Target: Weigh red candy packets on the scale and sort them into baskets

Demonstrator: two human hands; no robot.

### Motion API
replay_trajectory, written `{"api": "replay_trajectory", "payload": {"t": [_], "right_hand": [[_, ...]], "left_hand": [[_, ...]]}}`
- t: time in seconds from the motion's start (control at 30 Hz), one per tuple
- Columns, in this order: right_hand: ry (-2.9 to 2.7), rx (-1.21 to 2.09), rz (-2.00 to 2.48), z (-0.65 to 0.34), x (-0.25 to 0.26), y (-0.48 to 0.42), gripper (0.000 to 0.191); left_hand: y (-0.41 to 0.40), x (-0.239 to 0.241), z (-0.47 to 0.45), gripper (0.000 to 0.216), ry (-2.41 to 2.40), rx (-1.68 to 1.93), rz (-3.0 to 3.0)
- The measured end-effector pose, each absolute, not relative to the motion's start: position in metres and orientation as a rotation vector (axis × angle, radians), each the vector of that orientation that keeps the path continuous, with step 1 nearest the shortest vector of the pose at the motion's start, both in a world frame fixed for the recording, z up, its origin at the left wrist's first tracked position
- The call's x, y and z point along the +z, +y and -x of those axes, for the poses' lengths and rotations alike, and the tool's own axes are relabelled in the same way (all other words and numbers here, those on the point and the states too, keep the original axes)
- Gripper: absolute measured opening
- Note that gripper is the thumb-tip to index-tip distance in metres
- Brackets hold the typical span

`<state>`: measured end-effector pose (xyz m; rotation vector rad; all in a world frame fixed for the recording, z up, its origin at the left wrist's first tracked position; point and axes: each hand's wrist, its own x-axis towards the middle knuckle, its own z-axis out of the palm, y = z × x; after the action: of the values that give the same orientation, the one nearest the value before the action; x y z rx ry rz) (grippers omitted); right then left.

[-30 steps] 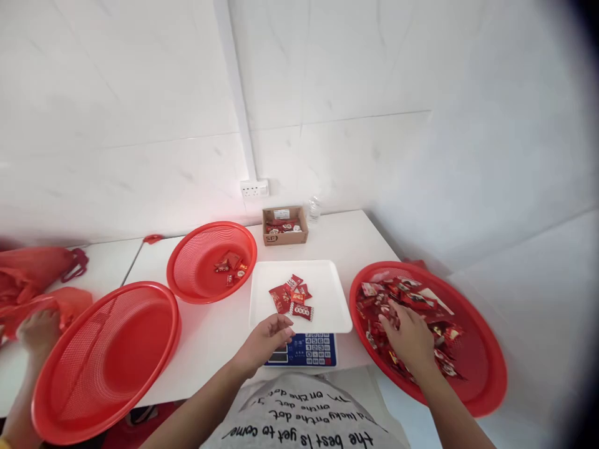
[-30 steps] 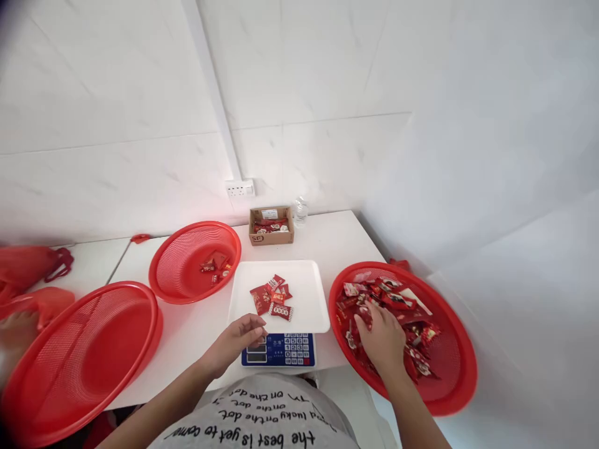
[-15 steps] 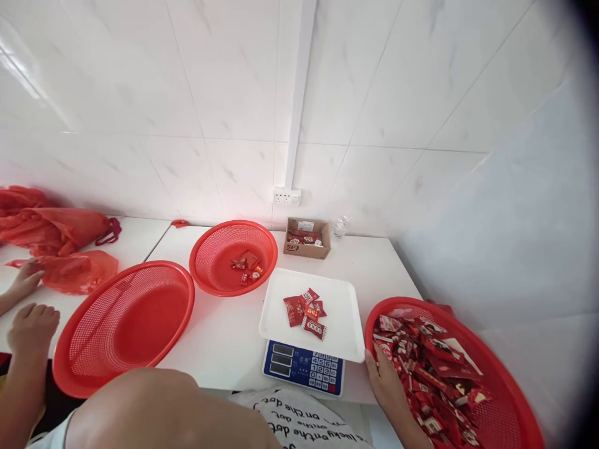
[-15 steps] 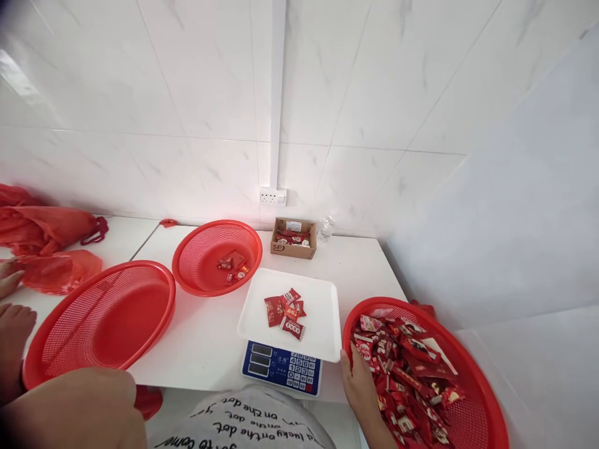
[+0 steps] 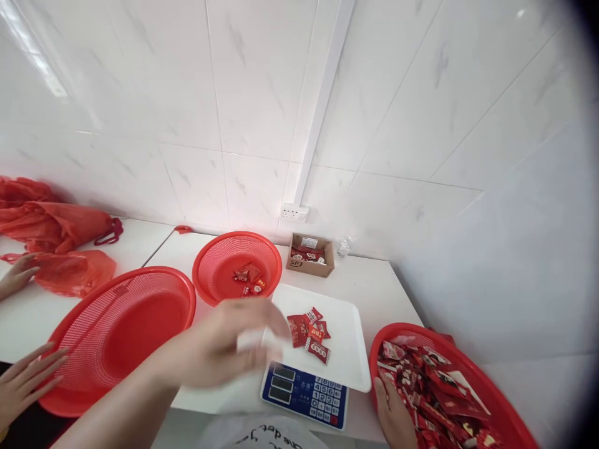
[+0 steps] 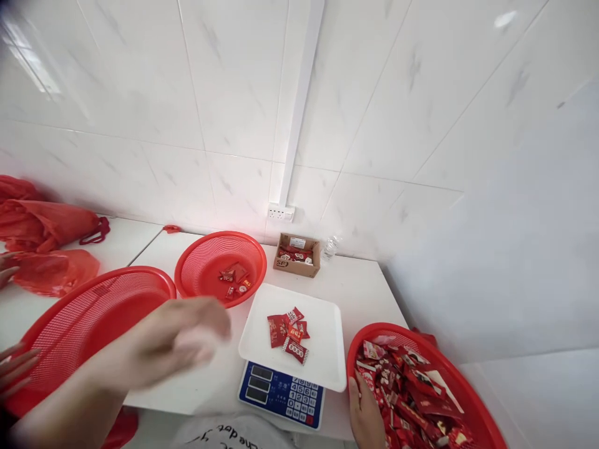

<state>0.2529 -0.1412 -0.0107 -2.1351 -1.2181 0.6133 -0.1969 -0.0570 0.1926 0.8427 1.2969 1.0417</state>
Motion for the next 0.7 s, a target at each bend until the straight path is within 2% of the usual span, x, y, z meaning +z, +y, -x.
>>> {"api": "replay_trajectory", "payload": {"t": [0.07, 0.17, 0.27, 0.37, 0.53, 0.7], "right_hand": [[-1.221, 0.602, 2.133, -0.253, -0.011, -0.141, 0.068], [-1.232, 0.585, 2.128, -0.252, -0.008, -0.141, 0.065], [-1.229, 0.59, 2.144, -0.25, -0.004, -0.142, 0.067], [-1.226, 0.603, 2.167, -0.249, -0.001, -0.142, 0.071], [-1.267, 0.595, 2.169, -0.249, -0.001, -0.142, 0.071], [-1.29, 0.545, 2.155, -0.248, 0.0, -0.143, 0.066]], "left_hand": [[-0.041, 0.186, 0.198, 0.028, 1.369, 0.98, -1.23], [-0.021, 0.158, 0.234, 0.041, 1.628, 0.601, -1.946], [-0.011, 0.122, 0.284, 0.062, 1.899, 0.014, -2.188], [-0.001, 0.097, 0.308, 0.077, 1.902, -0.41, -2.323], [0.02, 0.09, 0.29, 0.093, 1.584, -0.6, -2.459], [0.029, 0.09, 0.285, 0.076, 1.499, -0.568, -2.464]]}}
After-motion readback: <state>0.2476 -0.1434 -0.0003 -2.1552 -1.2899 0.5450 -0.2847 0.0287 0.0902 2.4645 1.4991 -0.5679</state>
